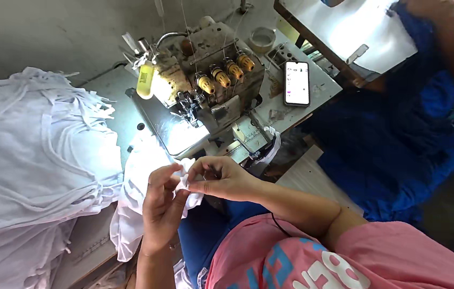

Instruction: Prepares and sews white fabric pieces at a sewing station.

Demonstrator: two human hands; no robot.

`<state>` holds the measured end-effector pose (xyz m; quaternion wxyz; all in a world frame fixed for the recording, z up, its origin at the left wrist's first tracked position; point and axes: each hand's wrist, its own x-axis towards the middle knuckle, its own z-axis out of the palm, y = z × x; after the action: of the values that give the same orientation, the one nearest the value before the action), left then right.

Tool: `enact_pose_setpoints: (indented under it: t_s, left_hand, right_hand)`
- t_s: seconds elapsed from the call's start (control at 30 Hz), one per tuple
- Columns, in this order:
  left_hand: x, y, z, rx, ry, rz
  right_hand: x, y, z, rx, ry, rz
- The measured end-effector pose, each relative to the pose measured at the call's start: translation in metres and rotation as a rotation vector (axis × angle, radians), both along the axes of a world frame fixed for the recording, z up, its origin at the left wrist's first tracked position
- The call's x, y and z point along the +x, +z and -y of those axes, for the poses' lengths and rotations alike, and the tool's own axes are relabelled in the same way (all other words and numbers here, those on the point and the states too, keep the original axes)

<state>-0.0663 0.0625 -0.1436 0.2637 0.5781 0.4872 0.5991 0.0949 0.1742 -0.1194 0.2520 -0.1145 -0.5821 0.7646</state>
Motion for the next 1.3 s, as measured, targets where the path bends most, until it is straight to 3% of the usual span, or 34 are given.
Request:
enact_pose_setpoints:
  t_s: [0.2, 0.5, 0.63, 0.9, 1.1, 1.3]
  left_hand:
    - [-0.008, 0.003, 0.003, -0.177, -0.194, 0.075]
    - [0.0, 0.011, 0.008, -0.101, 0.058, -0.045]
    - [0.002, 0.013, 0.012, -0.247, -0.011, -0.022]
    - [0.003, 0.018, 0.014, -0.196, -0.022, 0.124]
    - [0.003, 0.014, 0.015, -0.302, -0.209, 0.163]
    - [0.007, 0.016, 0.012, -0.266, -0.097, 0.102]
  right_hand:
    - [0.006, 0.002, -0.001, 0.258, 0.04, -0.062]
    - [0.01, -0.005, -0.007, 0.54, -0.076, 0.035]
    - [0.011, -0.007, -0.008, 0.658, -0.111, 0.015]
    - [0.014, -0.002, -0.009, 0.733, -0.073, -0.003]
    - [0.014, 0.003, -0.007, 0.764, 0.013, 0.005]
    - [0.02, -0.001, -0.01, 0.769, -0.045, -0.008]
